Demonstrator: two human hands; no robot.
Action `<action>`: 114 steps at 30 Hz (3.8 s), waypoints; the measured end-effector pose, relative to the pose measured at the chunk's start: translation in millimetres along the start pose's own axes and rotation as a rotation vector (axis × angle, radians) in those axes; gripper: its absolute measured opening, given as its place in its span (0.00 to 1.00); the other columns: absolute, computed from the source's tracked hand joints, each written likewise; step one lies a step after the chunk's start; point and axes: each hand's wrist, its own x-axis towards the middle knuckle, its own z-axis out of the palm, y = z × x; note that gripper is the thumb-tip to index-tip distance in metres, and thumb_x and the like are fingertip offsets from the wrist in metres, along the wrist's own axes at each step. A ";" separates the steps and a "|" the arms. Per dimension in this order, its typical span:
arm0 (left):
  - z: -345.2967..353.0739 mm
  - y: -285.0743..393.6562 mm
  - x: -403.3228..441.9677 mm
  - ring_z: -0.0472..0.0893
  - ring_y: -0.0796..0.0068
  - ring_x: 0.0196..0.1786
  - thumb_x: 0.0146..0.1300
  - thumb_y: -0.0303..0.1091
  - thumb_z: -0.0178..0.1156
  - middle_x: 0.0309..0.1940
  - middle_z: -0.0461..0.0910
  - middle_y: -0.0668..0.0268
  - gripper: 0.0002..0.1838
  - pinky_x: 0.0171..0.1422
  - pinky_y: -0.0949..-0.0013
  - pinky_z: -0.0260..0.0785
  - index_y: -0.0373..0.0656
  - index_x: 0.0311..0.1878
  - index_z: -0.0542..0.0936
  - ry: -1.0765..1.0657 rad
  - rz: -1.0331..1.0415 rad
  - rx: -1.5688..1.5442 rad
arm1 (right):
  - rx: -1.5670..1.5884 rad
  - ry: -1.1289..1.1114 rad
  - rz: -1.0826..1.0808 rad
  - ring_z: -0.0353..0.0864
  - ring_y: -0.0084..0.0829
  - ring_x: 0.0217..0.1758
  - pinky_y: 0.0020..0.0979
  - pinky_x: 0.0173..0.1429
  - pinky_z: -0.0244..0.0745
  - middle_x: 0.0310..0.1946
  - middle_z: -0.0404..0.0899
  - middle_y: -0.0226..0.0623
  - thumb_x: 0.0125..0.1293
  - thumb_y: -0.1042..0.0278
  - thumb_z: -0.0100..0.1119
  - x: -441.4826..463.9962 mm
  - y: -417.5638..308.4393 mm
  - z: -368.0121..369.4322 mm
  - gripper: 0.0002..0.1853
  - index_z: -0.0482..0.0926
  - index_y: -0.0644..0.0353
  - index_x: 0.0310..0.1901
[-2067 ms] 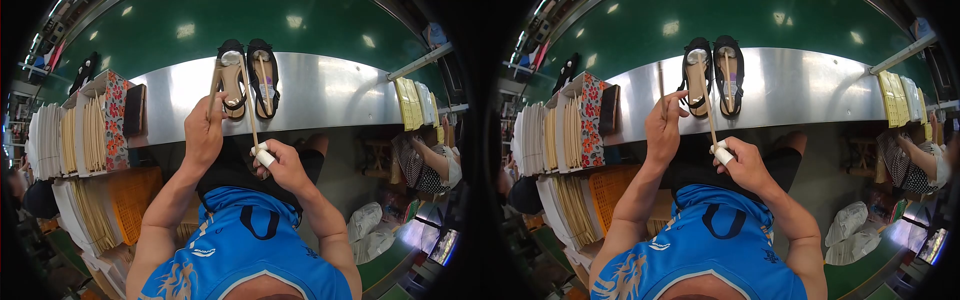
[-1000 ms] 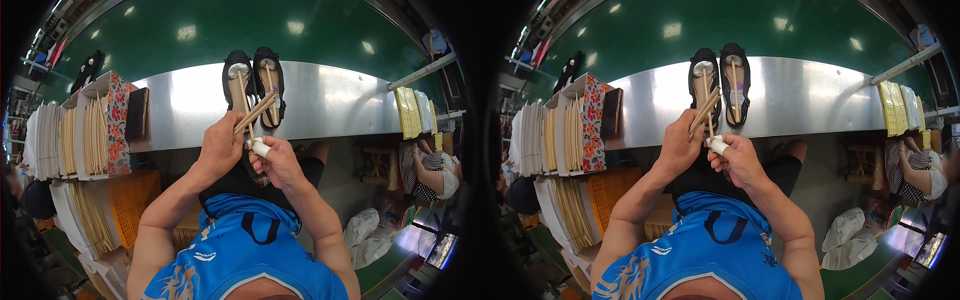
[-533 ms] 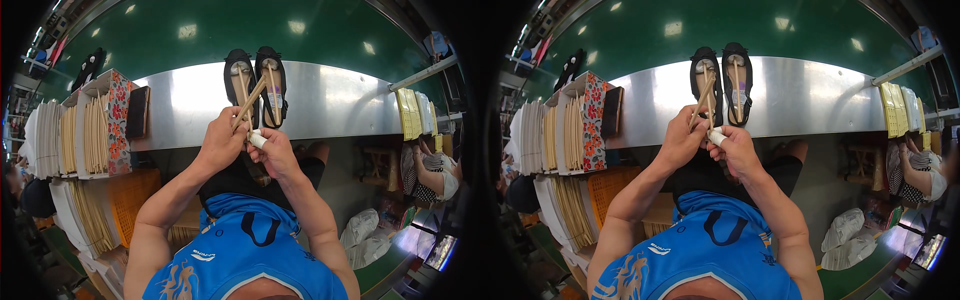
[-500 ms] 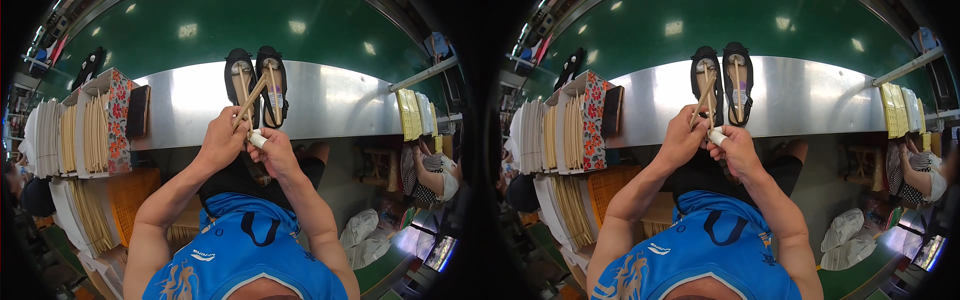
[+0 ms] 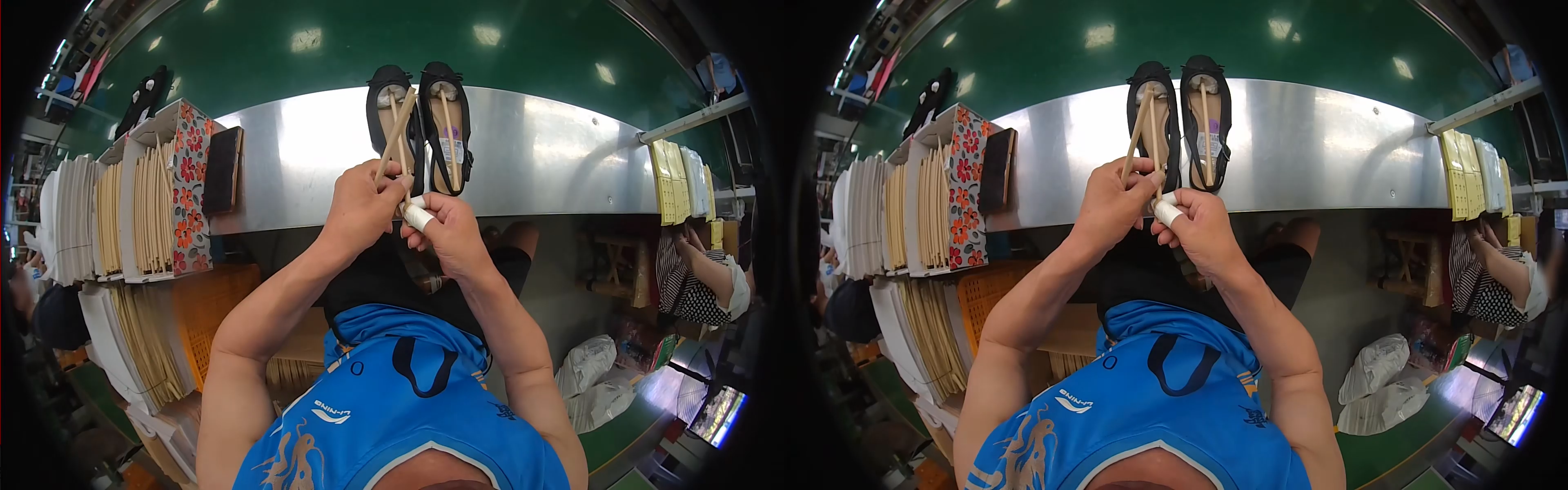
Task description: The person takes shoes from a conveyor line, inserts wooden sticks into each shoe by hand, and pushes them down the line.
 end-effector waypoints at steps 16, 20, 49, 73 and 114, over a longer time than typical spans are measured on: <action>19.0 -11.4 -27.7 0.89 0.74 0.38 0.85 0.37 0.58 0.37 0.89 0.59 0.16 0.45 0.68 0.84 0.30 0.51 0.85 0.171 0.339 0.035 | -0.698 0.302 -0.650 0.92 0.30 0.41 0.30 0.44 0.85 0.42 0.91 0.42 0.74 0.78 0.67 -6.9 -11.4 10.1 0.10 0.81 0.69 0.54; 30.2 -29.8 -47.6 0.89 0.76 0.42 0.84 0.29 0.59 0.46 0.91 0.57 0.11 0.50 0.72 0.83 0.31 0.58 0.84 0.325 0.487 -0.180 | -0.652 0.273 -0.561 0.90 0.23 0.43 0.26 0.44 0.85 0.44 0.89 0.37 0.73 0.80 0.67 -8.0 -22.1 9.9 0.14 0.80 0.70 0.57; 48.4 -42.3 -13.8 0.90 0.78 0.46 0.76 0.28 0.70 0.50 0.88 0.62 0.19 0.24 0.82 0.62 0.35 0.63 0.75 0.182 -0.043 -0.865 | -0.895 0.404 -0.994 0.92 0.43 0.43 0.37 0.47 0.86 0.44 0.89 0.48 0.64 0.86 0.69 10.7 -22.6 10.1 0.13 0.88 0.66 0.50; 42.3 -28.8 -28.3 0.87 0.83 0.44 0.78 0.35 0.66 0.47 0.86 0.66 0.21 0.23 0.82 0.60 0.38 0.66 0.72 0.090 -0.107 -0.902 | -1.091 0.239 -0.957 0.88 0.53 0.53 0.47 0.58 0.83 0.48 0.89 0.49 0.63 0.86 0.62 1.9 -26.2 7.8 0.19 0.87 0.65 0.56; 51.1 -20.9 -33.9 0.90 0.78 0.43 0.82 0.32 0.60 0.44 0.88 0.62 0.10 0.23 0.81 0.60 0.35 0.57 0.78 0.068 -0.230 -0.901 | -1.143 0.336 -0.959 0.88 0.56 0.46 0.48 0.50 0.84 0.46 0.86 0.50 0.64 0.82 0.61 4.9 -54.7 -2.0 0.18 0.85 0.65 0.56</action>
